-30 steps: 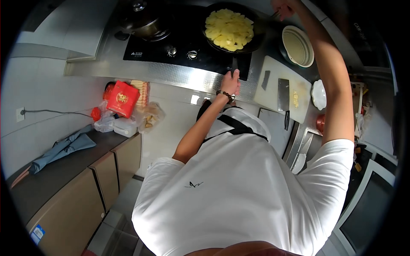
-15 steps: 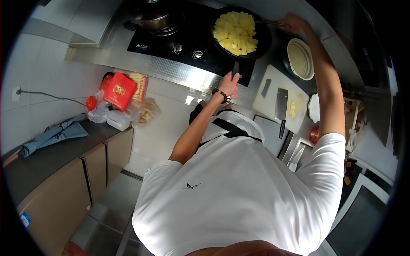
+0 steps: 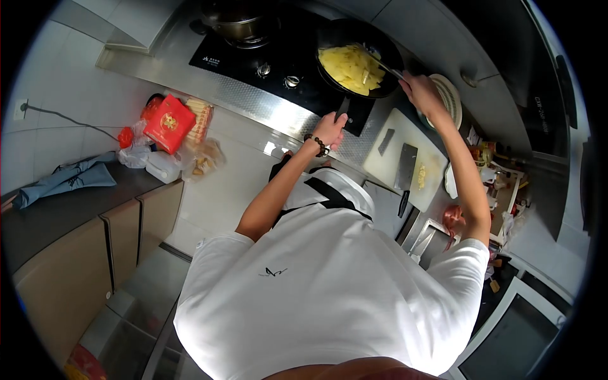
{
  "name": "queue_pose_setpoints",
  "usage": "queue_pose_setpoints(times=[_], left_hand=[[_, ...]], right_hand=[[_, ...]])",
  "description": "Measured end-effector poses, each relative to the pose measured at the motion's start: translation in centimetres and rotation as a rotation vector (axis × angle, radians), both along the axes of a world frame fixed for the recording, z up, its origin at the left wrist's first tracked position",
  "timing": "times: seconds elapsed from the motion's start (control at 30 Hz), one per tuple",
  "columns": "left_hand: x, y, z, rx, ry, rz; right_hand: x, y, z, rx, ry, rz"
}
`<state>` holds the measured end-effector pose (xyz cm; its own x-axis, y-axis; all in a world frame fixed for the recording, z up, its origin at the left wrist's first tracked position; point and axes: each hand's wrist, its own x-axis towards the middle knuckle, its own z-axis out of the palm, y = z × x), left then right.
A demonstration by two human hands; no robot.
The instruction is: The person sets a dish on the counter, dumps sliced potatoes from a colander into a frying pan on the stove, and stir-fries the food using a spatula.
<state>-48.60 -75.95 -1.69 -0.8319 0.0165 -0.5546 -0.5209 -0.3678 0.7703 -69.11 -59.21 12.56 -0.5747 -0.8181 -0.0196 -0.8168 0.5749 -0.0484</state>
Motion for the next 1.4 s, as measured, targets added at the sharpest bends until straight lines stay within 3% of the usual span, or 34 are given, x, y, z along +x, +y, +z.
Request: queue_pose_setpoints(times=[0.4,0.53,0.77,0.83,1.0,1.07,1.13,1.17,1.3,1.37,1.4], left_hand=[[-0.3,-0.1,0.0,0.162,-0.012,0.029],[-0.5,-0.2,-0.3,0.219,-0.041,0.011],[-0.5,-0.7,-0.7,0.2,-0.026,-0.045],[-0.4,-0.6,-0.4,0.199,-0.036,-0.034],[-0.4,-0.6,-0.3,0.176,-0.045,-0.007],[-0.4,-0.5,-0.2,0.178,-0.047,-0.008],[-0.3,-0.4,-0.3,0.183,-0.051,-0.004],[-0.3,-0.3,-0.4,0.187,-0.055,-0.001],[-0.3,0.1,-0.5,0.161,-0.055,0.007],[-0.3,0.3,-0.7,0.181,-0.051,0.03],[-0.3,0.3,-0.5,0.174,-0.05,0.027]], right_hand=[[5.8,4.0,9.1,0.014,0.033,-0.004],[5.0,4.2,7.1,0.164,0.01,0.008],[3.5,1.9,-0.7,-0.036,0.073,-0.062],[3.3,1.1,-2.3,-0.114,0.105,-0.188],[2.5,2.8,0.1,-0.095,0.025,-0.246],[0.6,3.5,2.1,-0.195,0.006,-0.281],[-1.6,2.4,4.9,0.008,-0.102,-0.487],[-3.3,2.5,4.8,-0.01,-0.088,-0.464],[-18.1,3.5,-0.6,0.148,-0.184,-0.424],[-24.0,3.8,-3.1,0.209,-0.587,-0.573],[-23.5,3.0,-2.5,0.201,-0.588,-0.574]])
